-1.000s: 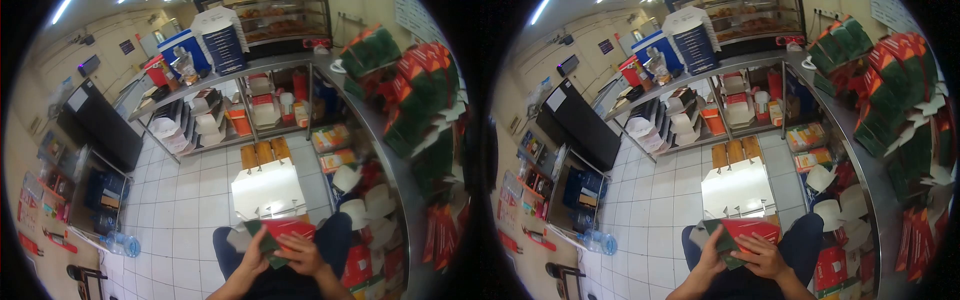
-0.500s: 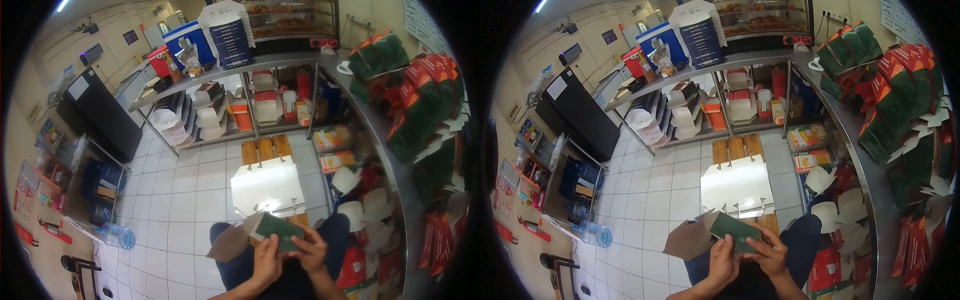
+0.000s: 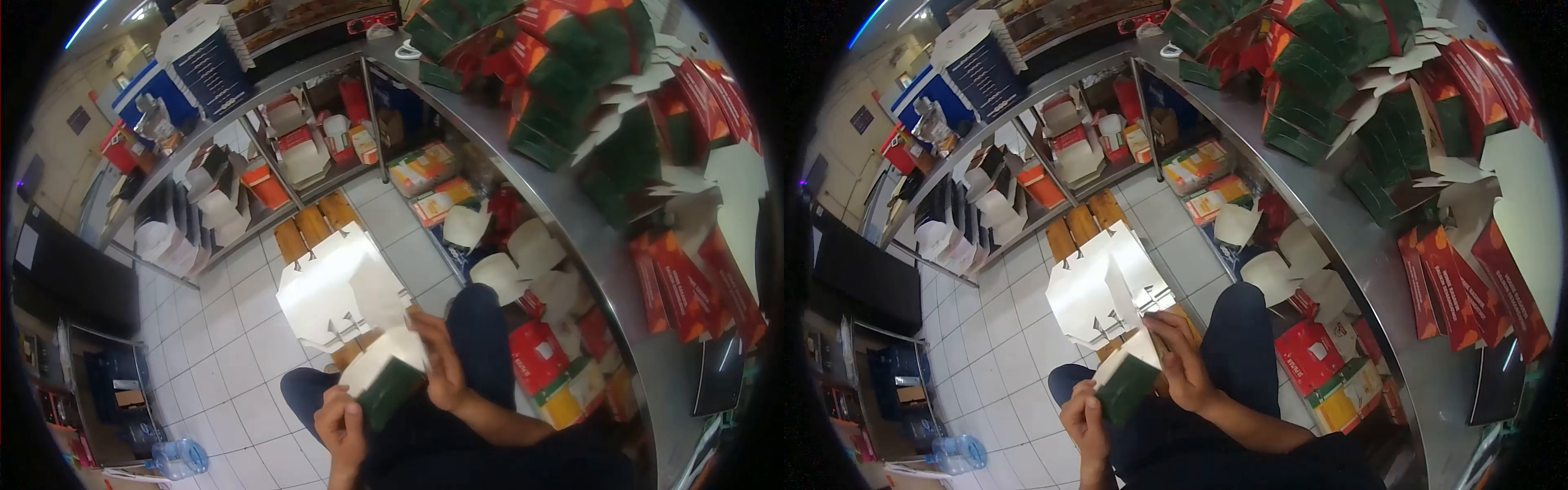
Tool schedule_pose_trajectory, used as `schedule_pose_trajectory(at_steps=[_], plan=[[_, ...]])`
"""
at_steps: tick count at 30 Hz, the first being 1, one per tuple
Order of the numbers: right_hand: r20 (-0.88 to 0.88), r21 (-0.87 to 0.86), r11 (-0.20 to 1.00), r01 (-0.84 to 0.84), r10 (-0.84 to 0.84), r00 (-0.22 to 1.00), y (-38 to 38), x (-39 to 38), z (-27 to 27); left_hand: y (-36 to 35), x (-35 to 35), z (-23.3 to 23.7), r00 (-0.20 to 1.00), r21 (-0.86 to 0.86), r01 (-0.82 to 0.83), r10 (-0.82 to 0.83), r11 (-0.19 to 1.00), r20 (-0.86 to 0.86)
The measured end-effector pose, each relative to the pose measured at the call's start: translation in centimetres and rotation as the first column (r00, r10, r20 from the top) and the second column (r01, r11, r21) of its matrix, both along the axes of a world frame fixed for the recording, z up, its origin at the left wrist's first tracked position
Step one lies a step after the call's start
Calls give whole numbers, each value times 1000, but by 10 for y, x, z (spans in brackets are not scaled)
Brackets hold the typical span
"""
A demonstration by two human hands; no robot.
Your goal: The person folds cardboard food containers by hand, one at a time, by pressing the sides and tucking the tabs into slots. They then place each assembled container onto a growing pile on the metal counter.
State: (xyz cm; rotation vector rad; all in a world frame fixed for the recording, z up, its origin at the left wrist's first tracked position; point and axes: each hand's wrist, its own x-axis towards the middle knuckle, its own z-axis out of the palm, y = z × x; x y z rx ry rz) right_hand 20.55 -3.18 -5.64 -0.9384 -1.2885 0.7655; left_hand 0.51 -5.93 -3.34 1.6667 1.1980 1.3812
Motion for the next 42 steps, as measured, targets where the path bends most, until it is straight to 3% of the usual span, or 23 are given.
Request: schedule_pose_trajectory(at_steps=[1,3,5,7,9,11,13,15,16,17,19,20,21,24,26,28,31,34,35,38,39,40,42], plan=[[0,-2,1000,9,-9,1000,4,0,1,2,-3,3,1000,-2,9,-9,1000,0],[-224,-9,979,-204,197,954,8,-1,0,1,-5,10,985,58,153,-157,986,66],[-247,-11,974,-228,218,944,7,0,-6,4,-5,8,983,74,112,-122,991,137],[-169,90,969,-228,241,956,7,3,-8,11,-7,10,999,38,-21,22,999,-36],[-227,75,972,-224,236,945,8,2,-2,13,-4,10,1000,22,-14,14,1000,-13],[-161,-175,970,-168,140,977,9,0,1,13,-3,8,999,133,33,-33,991,-2],[-216,-208,961,-179,134,967,8,-1,-15,15,4,11,993,84,-55,63,995,-97],[-454,-287,958,27,-161,876,1,-11,-23,20,14,12,960,24,-172,173,985,-221],[-300,-279,952,126,-211,930,0,-11,-4,23,17,9,974,23,-154,155,988,-164],[-309,-297,950,93,-188,932,0,-10,7,27,17,6,985,32,-132,135,991,-104],[112,-301,953,-21,57,992,0,1,17,37,14,0,988,42,-126,129,991,-84],[-39,-349,929,-127,121,992,1,3,13,40,13,0,995,66,-84,87,994,-54],[-41,-352,927,-132,125,991,2,8,9,44,12,1,994,63,-89,92,994,-56],[11,-337,912,-234,252,968,4,22,6,54,13,1,994,-17,45,-47,999,-100],[228,-243,952,-188,245,942,5,28,10,67,23,-4,986,29,19,-14,999,-163],[266,-353,932,-81,183,946,7,43,-14,87,27,-15,967,172,-21,64,985,-248],[205,-446,868,220,-140,969,27,74,-70,129,34,-68,982,46,-151,155,987,-106],[139,-236,838,491,-471,871,61,139,-129,168,31,-137,876,-30,51,-59,998,-478],[146,-119,821,559,-542,827,68,166,-146,176,27,-158,878,-26,55,-61,998,-475],[504,-171,622,764,-611,611,58,226,-163,190,15,-202,617,-83,151,-160,985,-771],[612,-180,570,801,-573,545,48,238,-173,196,9,-208,622,-79,154,-159,985,-767],[614,-174,571,802,-574,542,37,243,-179,202,1,-212,571,-170,180,-244,969,-784],[259,-573,605,552,-505,823,12,244,-189,210,-6,-216,547,-231,196,-302,953,-781]])
